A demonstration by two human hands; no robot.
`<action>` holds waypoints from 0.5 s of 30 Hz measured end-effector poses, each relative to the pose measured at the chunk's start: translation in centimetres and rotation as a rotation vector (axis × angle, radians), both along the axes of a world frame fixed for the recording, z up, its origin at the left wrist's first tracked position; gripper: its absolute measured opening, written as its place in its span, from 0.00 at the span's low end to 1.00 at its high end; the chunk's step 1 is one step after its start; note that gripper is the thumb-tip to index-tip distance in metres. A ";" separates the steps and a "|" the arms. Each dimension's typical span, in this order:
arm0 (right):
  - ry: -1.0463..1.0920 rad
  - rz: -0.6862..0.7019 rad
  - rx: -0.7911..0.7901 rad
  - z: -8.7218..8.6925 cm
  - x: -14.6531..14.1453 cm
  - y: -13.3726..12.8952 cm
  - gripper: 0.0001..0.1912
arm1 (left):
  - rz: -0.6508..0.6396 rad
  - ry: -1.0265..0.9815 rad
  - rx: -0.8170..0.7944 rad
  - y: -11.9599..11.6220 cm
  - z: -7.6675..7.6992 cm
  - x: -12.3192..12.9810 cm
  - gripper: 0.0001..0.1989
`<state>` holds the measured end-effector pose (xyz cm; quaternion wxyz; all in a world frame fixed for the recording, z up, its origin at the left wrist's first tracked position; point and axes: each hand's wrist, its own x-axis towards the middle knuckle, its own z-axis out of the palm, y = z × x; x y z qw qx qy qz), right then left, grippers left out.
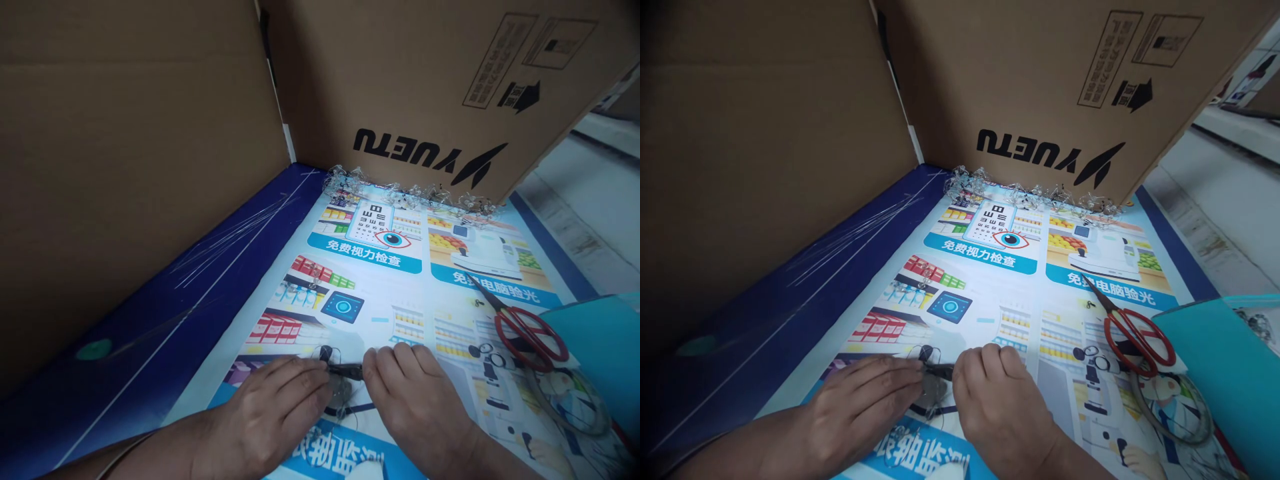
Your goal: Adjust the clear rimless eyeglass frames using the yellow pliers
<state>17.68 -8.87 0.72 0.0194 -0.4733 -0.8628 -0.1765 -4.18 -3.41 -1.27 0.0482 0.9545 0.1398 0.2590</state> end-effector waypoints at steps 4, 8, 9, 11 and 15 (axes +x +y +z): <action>0.001 -0.023 -0.046 0.1 -0.1 0.1 0.12 | -0.004 -0.006 0.003 -0.1 0.3 0.1 0.13; 0.025 -0.045 -0.081 0.2 -0.1 0.2 0.10 | -0.005 -0.014 0.015 -0.1 0.2 0.2 0.13; 0.032 -0.049 -0.089 0.2 -0.1 0.2 0.10 | -0.005 -0.016 0.015 -0.1 0.1 0.2 0.13; 0.042 -0.065 -0.105 0.2 -0.2 0.2 0.10 | -0.008 -0.025 0.015 0.0 0.1 0.3 0.13; 0.066 -0.102 -0.130 0.3 -0.4 0.4 0.09 | -0.018 -0.032 0.023 0.1 0.4 0.4 0.13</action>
